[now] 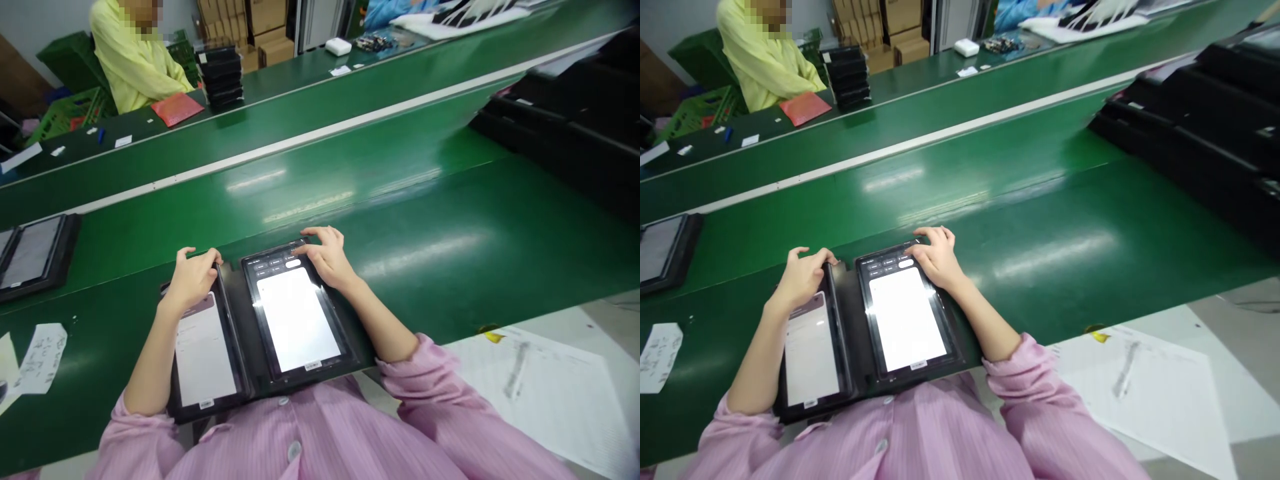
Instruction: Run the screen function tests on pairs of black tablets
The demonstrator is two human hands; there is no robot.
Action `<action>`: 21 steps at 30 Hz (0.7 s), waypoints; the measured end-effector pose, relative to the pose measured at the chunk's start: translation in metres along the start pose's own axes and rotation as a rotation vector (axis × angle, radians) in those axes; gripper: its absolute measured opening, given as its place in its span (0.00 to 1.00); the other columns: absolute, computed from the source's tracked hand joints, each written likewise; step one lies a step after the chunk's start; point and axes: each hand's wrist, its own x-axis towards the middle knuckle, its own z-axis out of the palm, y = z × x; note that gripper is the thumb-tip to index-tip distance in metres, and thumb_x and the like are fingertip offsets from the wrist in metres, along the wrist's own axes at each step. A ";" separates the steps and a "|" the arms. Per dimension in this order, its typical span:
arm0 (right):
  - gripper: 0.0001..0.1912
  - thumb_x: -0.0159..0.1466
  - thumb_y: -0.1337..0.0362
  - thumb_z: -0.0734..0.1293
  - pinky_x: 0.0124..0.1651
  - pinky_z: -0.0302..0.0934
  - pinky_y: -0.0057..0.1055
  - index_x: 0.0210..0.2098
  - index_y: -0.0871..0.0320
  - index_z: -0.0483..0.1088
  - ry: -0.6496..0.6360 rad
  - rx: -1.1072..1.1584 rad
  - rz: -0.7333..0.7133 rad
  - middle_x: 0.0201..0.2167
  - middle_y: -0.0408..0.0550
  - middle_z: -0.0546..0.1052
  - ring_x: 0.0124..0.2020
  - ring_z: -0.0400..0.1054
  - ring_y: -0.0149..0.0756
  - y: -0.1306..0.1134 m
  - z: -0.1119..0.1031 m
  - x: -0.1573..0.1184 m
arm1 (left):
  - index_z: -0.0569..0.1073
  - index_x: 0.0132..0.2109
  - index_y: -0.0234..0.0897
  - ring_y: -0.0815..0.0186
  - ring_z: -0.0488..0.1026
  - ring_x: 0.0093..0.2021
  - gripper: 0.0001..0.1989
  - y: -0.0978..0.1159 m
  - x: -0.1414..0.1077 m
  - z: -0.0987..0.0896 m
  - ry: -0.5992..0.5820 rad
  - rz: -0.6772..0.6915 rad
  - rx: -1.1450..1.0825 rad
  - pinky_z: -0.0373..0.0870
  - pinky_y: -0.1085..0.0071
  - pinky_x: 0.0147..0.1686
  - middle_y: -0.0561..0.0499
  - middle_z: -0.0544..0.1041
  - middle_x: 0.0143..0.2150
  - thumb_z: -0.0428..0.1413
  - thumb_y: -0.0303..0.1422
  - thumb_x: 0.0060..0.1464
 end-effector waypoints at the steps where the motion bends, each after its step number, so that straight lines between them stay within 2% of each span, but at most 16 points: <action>1: 0.38 0.75 0.44 0.44 0.64 0.43 0.55 0.38 0.49 0.81 -0.009 -0.010 -0.017 0.53 0.51 0.70 0.56 0.62 0.51 -0.001 0.000 0.000 | 0.67 0.46 0.40 0.55 0.77 0.43 0.39 0.000 -0.001 -0.001 0.001 -0.001 -0.042 0.50 0.44 0.61 0.46 0.81 0.42 0.18 0.56 0.63; 3: 0.37 0.75 0.43 0.45 0.64 0.43 0.56 0.36 0.50 0.81 -0.031 -0.038 -0.031 0.53 0.52 0.70 0.56 0.62 0.51 -0.003 -0.001 0.001 | 0.67 0.46 0.41 0.56 0.77 0.44 0.41 0.001 -0.001 -0.001 -0.006 0.006 -0.087 0.49 0.44 0.62 0.46 0.81 0.43 0.15 0.57 0.62; 5: 0.36 0.75 0.43 0.46 0.61 0.47 0.54 0.37 0.51 0.80 -0.051 -0.032 -0.007 0.52 0.53 0.71 0.54 0.63 0.51 -0.003 -0.003 0.002 | 0.70 0.45 0.41 0.55 0.76 0.48 0.41 0.003 -0.001 0.001 -0.009 0.014 -0.058 0.45 0.42 0.64 0.46 0.81 0.46 0.18 0.56 0.63; 7: 0.35 0.76 0.45 0.45 0.57 0.54 0.49 0.42 0.53 0.79 -0.039 0.023 0.056 0.48 0.54 0.73 0.50 0.66 0.48 -0.002 -0.004 0.002 | 0.72 0.45 0.42 0.52 0.73 0.56 0.38 0.006 -0.002 0.003 0.000 0.013 0.006 0.38 0.38 0.65 0.45 0.79 0.51 0.22 0.54 0.66; 9: 0.32 0.76 0.48 0.46 0.51 0.59 0.44 0.44 0.57 0.76 -0.006 0.065 0.147 0.42 0.54 0.74 0.46 0.68 0.47 -0.001 -0.004 0.003 | 0.74 0.50 0.42 0.50 0.68 0.62 0.36 0.009 -0.004 0.005 0.009 0.016 0.031 0.32 0.36 0.66 0.43 0.76 0.58 0.25 0.52 0.68; 12: 0.27 0.76 0.50 0.51 0.46 0.62 0.41 0.39 0.59 0.75 -0.005 0.031 0.291 0.34 0.53 0.72 0.40 0.68 0.46 -0.002 -0.001 0.004 | 0.69 0.63 0.43 0.50 0.63 0.65 0.36 0.013 -0.007 0.005 -0.024 0.044 0.010 0.31 0.36 0.66 0.42 0.71 0.64 0.25 0.52 0.69; 16: 0.25 0.75 0.50 0.55 0.47 0.62 0.40 0.37 0.58 0.75 -0.011 -0.002 0.349 0.34 0.53 0.70 0.40 0.68 0.45 -0.008 0.005 0.003 | 0.60 0.70 0.46 0.50 0.59 0.67 0.34 0.017 -0.009 0.008 -0.155 0.077 -0.043 0.29 0.36 0.66 0.42 0.66 0.67 0.26 0.52 0.69; 19: 0.30 0.73 0.42 0.53 0.48 0.64 0.42 0.35 0.57 0.74 0.034 0.186 0.384 0.35 0.52 0.70 0.41 0.67 0.46 -0.008 0.006 0.003 | 0.60 0.70 0.47 0.50 0.59 0.67 0.34 0.016 -0.009 0.013 -0.189 0.079 -0.055 0.28 0.36 0.67 0.41 0.65 0.67 0.27 0.52 0.69; 21: 0.33 0.69 0.35 0.53 0.48 0.65 0.42 0.36 0.56 0.73 0.072 0.497 0.448 0.36 0.51 0.72 0.41 0.68 0.45 -0.008 0.005 0.005 | 0.62 0.69 0.47 0.49 0.59 0.67 0.33 0.014 -0.010 0.016 -0.184 0.080 -0.044 0.28 0.35 0.67 0.41 0.66 0.66 0.28 0.51 0.69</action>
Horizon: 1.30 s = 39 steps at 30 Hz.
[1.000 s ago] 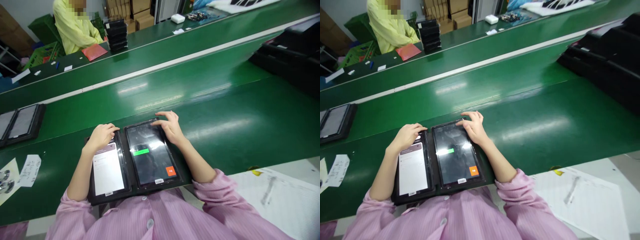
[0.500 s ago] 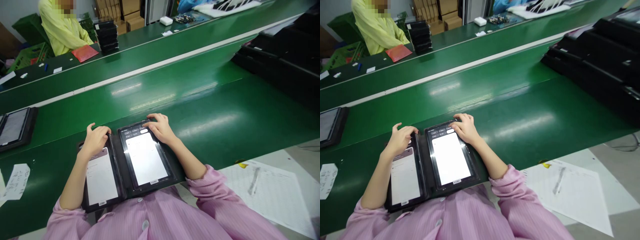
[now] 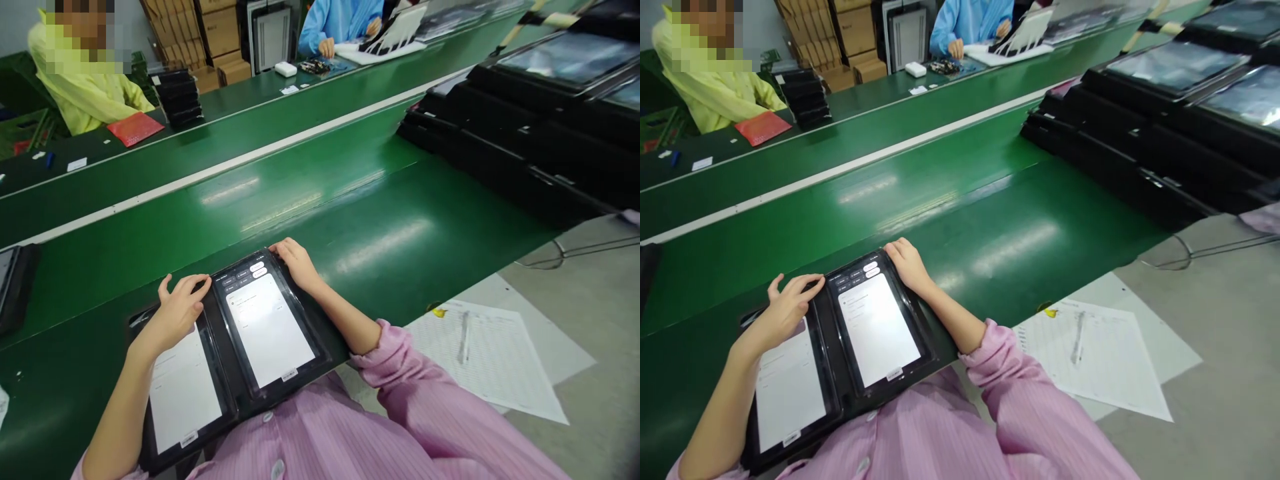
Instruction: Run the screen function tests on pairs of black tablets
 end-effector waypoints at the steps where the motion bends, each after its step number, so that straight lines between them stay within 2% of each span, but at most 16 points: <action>1: 0.34 0.67 0.32 0.54 0.49 0.66 0.42 0.37 0.55 0.73 -0.023 0.186 0.042 0.37 0.51 0.73 0.41 0.69 0.46 -0.001 0.000 0.001 | 0.63 0.69 0.48 0.49 0.59 0.67 0.33 -0.001 0.000 0.002 0.004 0.002 0.007 0.28 0.35 0.66 0.41 0.66 0.66 0.28 0.51 0.69; 4: 0.39 0.63 0.27 0.55 0.54 0.67 0.45 0.44 0.57 0.73 -0.154 0.638 0.130 0.44 0.55 0.76 0.48 0.70 0.49 -0.006 0.002 0.001 | 0.64 0.68 0.49 0.48 0.58 0.67 0.31 -0.006 -0.001 0.003 0.017 0.022 0.031 0.34 0.34 0.66 0.42 0.66 0.66 0.29 0.48 0.70; 6: 0.43 0.63 0.26 0.52 0.57 0.65 0.47 0.47 0.58 0.73 -0.204 0.709 0.136 0.47 0.57 0.75 0.51 0.69 0.51 -0.007 0.003 0.002 | 0.65 0.68 0.50 0.47 0.58 0.67 0.28 -0.011 -0.002 -0.002 0.028 0.001 0.057 0.42 0.35 0.65 0.43 0.66 0.66 0.33 0.48 0.70; 8: 0.42 0.65 0.27 0.50 0.59 0.63 0.48 0.45 0.57 0.75 -0.149 0.550 0.087 0.49 0.57 0.74 0.53 0.68 0.50 -0.006 0.000 0.002 | 0.67 0.67 0.52 0.47 0.62 0.64 0.27 -0.019 -0.004 -0.010 0.037 -0.075 0.062 0.54 0.40 0.63 0.43 0.68 0.64 0.36 0.48 0.70; 10: 0.38 0.68 0.31 0.51 0.63 0.58 0.48 0.41 0.56 0.77 -0.044 0.208 -0.026 0.52 0.56 0.72 0.57 0.65 0.50 -0.003 -0.004 0.002 | 0.67 0.67 0.51 0.49 0.68 0.58 0.27 -0.029 -0.007 -0.021 0.027 -0.158 0.009 0.65 0.49 0.57 0.44 0.71 0.59 0.38 0.49 0.69; 12: 0.33 0.72 0.39 0.54 0.66 0.52 0.50 0.38 0.56 0.79 0.002 -0.141 -0.173 0.56 0.56 0.69 0.61 0.59 0.51 0.000 -0.007 0.001 | 0.65 0.68 0.50 0.54 0.72 0.52 0.27 -0.039 -0.011 -0.029 -0.013 -0.186 -0.084 0.70 0.58 0.51 0.45 0.73 0.54 0.41 0.50 0.68; 15: 0.28 0.75 0.49 0.53 0.66 0.50 0.54 0.40 0.53 0.82 -0.089 -0.384 -0.347 0.60 0.54 0.66 0.63 0.55 0.52 -0.001 -0.008 -0.002 | 0.64 0.68 0.51 0.57 0.74 0.49 0.28 -0.047 -0.014 -0.033 -0.084 -0.167 -0.174 0.72 0.64 0.48 0.48 0.73 0.52 0.47 0.51 0.66; 19: 0.29 0.75 0.47 0.52 0.64 0.47 0.61 0.40 0.49 0.82 -0.160 -0.508 -0.434 0.62 0.54 0.64 0.63 0.54 0.57 -0.004 -0.004 -0.005 | 0.63 0.69 0.50 0.58 0.74 0.48 0.27 -0.046 -0.012 -0.031 -0.084 -0.168 -0.199 0.71 0.64 0.49 0.48 0.73 0.50 0.47 0.47 0.66; 23: 0.31 0.75 0.44 0.49 0.65 0.50 0.55 0.53 0.50 0.77 -0.092 -0.355 -0.409 0.59 0.55 0.66 0.61 0.57 0.53 -0.001 -0.013 -0.002 | 0.57 0.72 0.50 0.57 0.73 0.51 0.30 -0.045 -0.020 -0.033 -0.096 -0.153 -0.215 0.70 0.64 0.51 0.47 0.73 0.52 0.46 0.47 0.66; 25: 0.30 0.73 0.41 0.52 0.65 0.52 0.54 0.62 0.50 0.68 -0.177 -0.269 -0.357 0.59 0.55 0.67 0.61 0.58 0.52 0.002 -0.018 -0.001 | 0.53 0.73 0.52 0.55 0.70 0.55 0.34 -0.043 -0.025 -0.033 -0.132 -0.121 -0.179 0.67 0.61 0.55 0.47 0.71 0.56 0.51 0.49 0.63; 26: 0.32 0.71 0.39 0.56 0.65 0.52 0.55 0.66 0.49 0.62 -0.255 -0.260 -0.336 0.60 0.55 0.66 0.62 0.57 0.54 0.004 -0.019 0.000 | 0.52 0.73 0.53 0.53 0.69 0.57 0.39 -0.041 -0.027 -0.033 -0.149 -0.113 -0.149 0.64 0.58 0.57 0.46 0.69 0.58 0.55 0.49 0.59; 29: 0.55 0.57 0.37 0.73 0.66 0.48 0.61 0.73 0.51 0.47 -0.460 -0.348 -0.318 0.66 0.59 0.58 0.65 0.49 0.62 0.009 -0.018 -0.002 | 0.48 0.74 0.53 0.49 0.66 0.57 0.52 -0.036 -0.026 -0.030 -0.172 -0.142 -0.071 0.60 0.52 0.59 0.46 0.68 0.57 0.65 0.48 0.48; 31: 0.60 0.52 0.41 0.78 0.66 0.46 0.64 0.73 0.51 0.45 -0.488 -0.419 -0.329 0.67 0.60 0.56 0.66 0.46 0.65 0.012 -0.014 -0.003 | 0.51 0.73 0.52 0.50 0.68 0.55 0.51 -0.037 -0.019 -0.027 -0.156 -0.149 -0.094 0.62 0.55 0.57 0.46 0.70 0.54 0.66 0.46 0.47; 33: 0.52 0.58 0.48 0.75 0.65 0.49 0.62 0.73 0.50 0.48 -0.424 -0.417 -0.333 0.64 0.59 0.61 0.64 0.51 0.62 0.014 -0.011 -0.001 | 0.58 0.71 0.50 0.54 0.72 0.50 0.41 -0.041 -0.011 -0.026 -0.097 -0.163 -0.188 0.65 0.60 0.52 0.48 0.74 0.50 0.62 0.43 0.53; 36: 0.32 0.67 0.57 0.64 0.61 0.57 0.56 0.69 0.51 0.55 -0.245 -0.293 -0.270 0.55 0.55 0.72 0.58 0.62 0.53 0.019 -0.011 0.006 | 0.70 0.64 0.47 0.58 0.76 0.44 0.23 -0.050 -0.005 -0.025 0.031 -0.262 -0.271 0.68 0.65 0.46 0.50 0.80 0.44 0.50 0.40 0.63; 39: 0.26 0.68 0.56 0.62 0.55 0.64 0.49 0.64 0.52 0.61 -0.135 -0.134 -0.160 0.52 0.54 0.74 0.55 0.66 0.50 0.026 -0.011 0.006 | 0.70 0.64 0.45 0.56 0.76 0.47 0.23 -0.050 -0.012 -0.026 0.030 -0.263 -0.220 0.69 0.64 0.48 0.47 0.80 0.48 0.47 0.42 0.66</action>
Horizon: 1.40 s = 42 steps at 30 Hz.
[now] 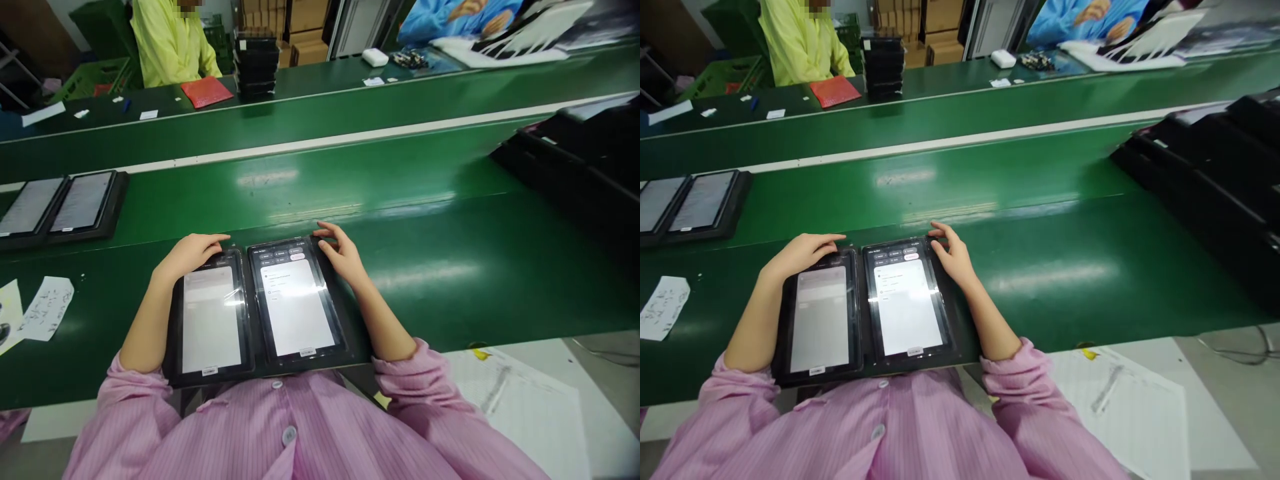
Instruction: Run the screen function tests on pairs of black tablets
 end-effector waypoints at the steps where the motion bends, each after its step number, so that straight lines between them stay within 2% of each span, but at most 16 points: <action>1: 0.27 0.67 0.54 0.63 0.55 0.65 0.48 0.64 0.52 0.61 0.019 0.033 0.026 0.54 0.55 0.72 0.57 0.65 0.50 0.001 0.001 -0.005 | 0.66 0.67 0.44 0.55 0.75 0.50 0.27 0.001 -0.005 0.000 -0.043 0.036 0.032 0.68 0.62 0.50 0.45 0.78 0.51 0.49 0.45 0.64; 3: 0.31 0.65 0.50 0.66 0.58 0.63 0.49 0.64 0.52 0.60 0.040 0.039 0.058 0.58 0.56 0.68 0.60 0.62 0.52 0.001 0.004 -0.020 | 0.54 0.73 0.45 0.50 0.70 0.58 0.41 0.006 -0.017 0.000 -0.141 0.102 0.120 0.64 0.56 0.58 0.42 0.72 0.59 0.57 0.49 0.57; 5: 0.34 0.64 0.47 0.67 0.63 0.57 0.53 0.65 0.51 0.58 0.041 -0.005 0.068 0.61 0.57 0.64 0.64 0.57 0.53 -0.002 0.009 -0.039 | 0.42 0.75 0.47 0.45 0.63 0.64 0.54 0.012 -0.028 0.002 -0.196 0.132 0.210 0.52 0.46 0.65 0.39 0.67 0.63 0.62 0.50 0.50; 7: 0.34 0.65 0.46 0.67 0.67 0.52 0.54 0.65 0.50 0.57 0.024 -0.035 0.067 0.63 0.57 0.61 0.65 0.54 0.53 -0.004 0.011 -0.055 | 0.33 0.75 0.49 0.44 0.59 0.66 0.60 0.017 -0.035 0.004 -0.214 0.139 0.254 0.39 0.38 0.67 0.39 0.64 0.63 0.64 0.49 0.48; 9: 0.35 0.65 0.45 0.66 0.69 0.48 0.54 0.66 0.50 0.56 -0.006 -0.049 0.056 0.63 0.57 0.58 0.67 0.51 0.53 -0.006 0.011 -0.064 | 0.30 0.74 0.47 0.43 0.57 0.67 0.62 0.021 -0.036 0.007 -0.227 0.140 0.280 0.33 0.34 0.66 0.37 0.63 0.63 0.65 0.48 0.48; 14: 0.42 0.61 0.43 0.70 0.71 0.43 0.55 0.67 0.51 0.54 -0.074 -0.113 -0.003 0.63 0.57 0.54 0.68 0.46 0.57 -0.007 0.007 -0.064 | 0.29 0.74 0.41 0.37 0.54 0.67 0.68 0.029 -0.028 0.021 -0.227 0.117 0.354 0.33 0.30 0.64 0.31 0.60 0.64 0.68 0.49 0.42; 17: 0.43 0.59 0.45 0.72 0.69 0.48 0.55 0.67 0.51 0.54 -0.057 -0.066 0.015 0.63 0.57 0.56 0.67 0.50 0.56 -0.005 0.007 -0.062 | 0.29 0.74 0.41 0.35 0.53 0.68 0.69 0.028 -0.027 0.022 -0.207 0.107 0.383 0.34 0.30 0.63 0.30 0.58 0.65 0.68 0.49 0.41; 21: 0.33 0.63 0.48 0.69 0.65 0.58 0.50 0.63 0.49 0.58 0.013 0.187 0.167 0.62 0.56 0.63 0.62 0.61 0.51 0.004 0.008 -0.062 | 0.25 0.73 0.42 0.39 0.55 0.68 0.66 0.020 -0.033 0.008 -0.254 0.132 0.289 0.33 0.33 0.65 0.33 0.59 0.66 0.64 0.52 0.46; 24: 0.26 0.61 0.52 0.70 0.65 0.58 0.49 0.57 0.50 0.64 0.060 0.261 0.232 0.59 0.53 0.68 0.60 0.63 0.49 0.007 0.009 -0.060 | 0.25 0.73 0.42 0.40 0.54 0.69 0.65 0.024 -0.035 0.001 -0.295 0.105 0.286 0.33 0.34 0.66 0.33 0.58 0.67 0.64 0.50 0.47; 29: 0.22 0.58 0.57 0.72 0.66 0.56 0.46 0.52 0.49 0.69 0.128 0.361 0.282 0.55 0.47 0.72 0.58 0.65 0.45 0.000 0.011 -0.058 | 0.27 0.74 0.39 0.39 0.43 0.73 0.68 0.044 -0.031 0.016 -0.318 0.044 0.422 0.35 0.35 0.66 0.26 0.49 0.72 0.67 0.47 0.43; 32: 0.22 0.57 0.57 0.72 0.67 0.55 0.47 0.50 0.49 0.70 0.137 0.373 0.297 0.54 0.47 0.73 0.58 0.65 0.46 -0.001 0.010 -0.058 | 0.26 0.74 0.39 0.40 0.43 0.73 0.68 0.045 -0.030 0.019 -0.301 0.040 0.425 0.33 0.34 0.66 0.27 0.49 0.72 0.67 0.47 0.44; 36: 0.20 0.57 0.57 0.72 0.66 0.55 0.48 0.48 0.50 0.71 0.138 0.338 0.299 0.51 0.48 0.73 0.56 0.66 0.47 0.002 0.010 -0.059 | 0.26 0.74 0.40 0.40 0.45 0.73 0.66 0.038 -0.031 0.015 -0.287 0.096 0.336 0.32 0.34 0.66 0.29 0.51 0.72 0.64 0.52 0.46; 39: 0.17 0.57 0.56 0.72 0.66 0.56 0.46 0.45 0.51 0.74 0.123 0.285 0.272 0.52 0.49 0.69 0.58 0.64 0.47 0.003 0.009 -0.059 | 0.31 0.74 0.43 0.42 0.43 0.73 0.61 0.040 -0.030 0.016 -0.288 0.130 0.321 0.33 0.36 0.67 0.31 0.50 0.72 0.64 0.50 0.49; 42: 0.16 0.57 0.56 0.72 0.66 0.57 0.46 0.45 0.51 0.75 0.119 0.251 0.249 0.52 0.50 0.67 0.59 0.63 0.47 0.003 0.008 -0.059 | 0.34 0.74 0.42 0.37 0.40 0.74 0.63 0.044 -0.028 0.021 -0.302 0.117 0.359 0.36 0.36 0.67 0.28 0.47 0.73 0.68 0.46 0.45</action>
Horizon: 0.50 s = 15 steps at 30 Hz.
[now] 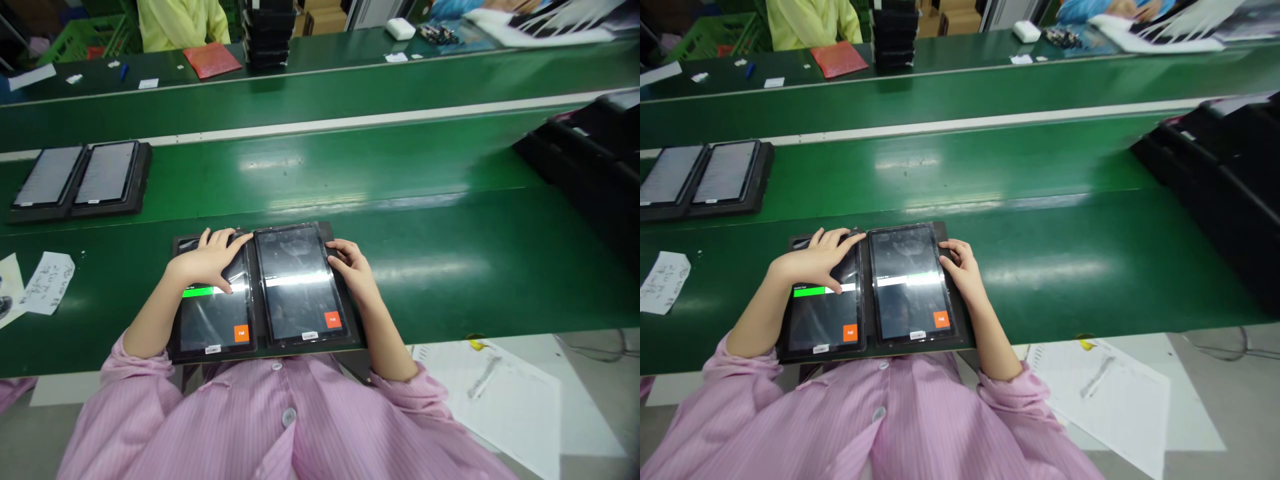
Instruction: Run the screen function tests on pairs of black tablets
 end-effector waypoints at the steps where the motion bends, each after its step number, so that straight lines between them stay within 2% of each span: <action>1: 0.16 0.58 0.56 0.72 0.66 0.57 0.46 0.45 0.51 0.76 -0.001 0.000 -0.003 0.52 0.50 0.67 0.59 0.63 0.48 0.000 0.000 0.000 | 0.33 0.74 0.40 0.36 0.39 0.73 0.65 0.001 0.000 0.000 -0.008 -0.012 0.005 0.36 0.35 0.67 0.27 0.46 0.73 0.69 0.45 0.43; 4: 0.16 0.57 0.55 0.73 0.65 0.57 0.47 0.44 0.52 0.76 0.002 -0.004 -0.012 0.52 0.51 0.67 0.58 0.64 0.48 0.003 -0.001 0.001 | 0.33 0.74 0.40 0.40 0.41 0.74 0.63 -0.002 -0.001 -0.003 -0.017 0.001 -0.036 0.36 0.35 0.67 0.27 0.46 0.73 0.68 0.45 0.46; 6: 0.17 0.57 0.53 0.74 0.65 0.57 0.48 0.43 0.52 0.77 0.005 -0.016 -0.010 0.52 0.52 0.67 0.58 0.64 0.49 0.004 -0.002 0.001 | 0.40 0.74 0.43 0.42 0.41 0.74 0.55 -0.004 -0.002 -0.005 -0.020 0.034 -0.069 0.36 0.36 0.67 0.30 0.48 0.73 0.66 0.44 0.49; 10: 0.17 0.55 0.51 0.76 0.64 0.59 0.48 0.39 0.54 0.78 0.019 -0.029 0.006 0.52 0.52 0.68 0.57 0.66 0.50 0.005 -0.002 0.001 | 0.62 0.65 0.49 0.37 0.38 0.73 0.38 -0.001 0.002 -0.006 -0.062 0.032 -0.078 0.43 0.38 0.67 0.37 0.45 0.74 0.67 0.35 0.49; 15: 0.15 0.54 0.52 0.76 0.60 0.63 0.47 0.35 0.55 0.78 0.053 -0.037 0.015 0.50 0.52 0.70 0.52 0.69 0.49 0.000 -0.002 -0.002 | 0.69 0.57 0.49 0.37 0.42 0.71 0.33 0.006 0.010 -0.007 -0.042 0.022 -0.100 0.48 0.42 0.66 0.41 0.48 0.71 0.69 0.29 0.45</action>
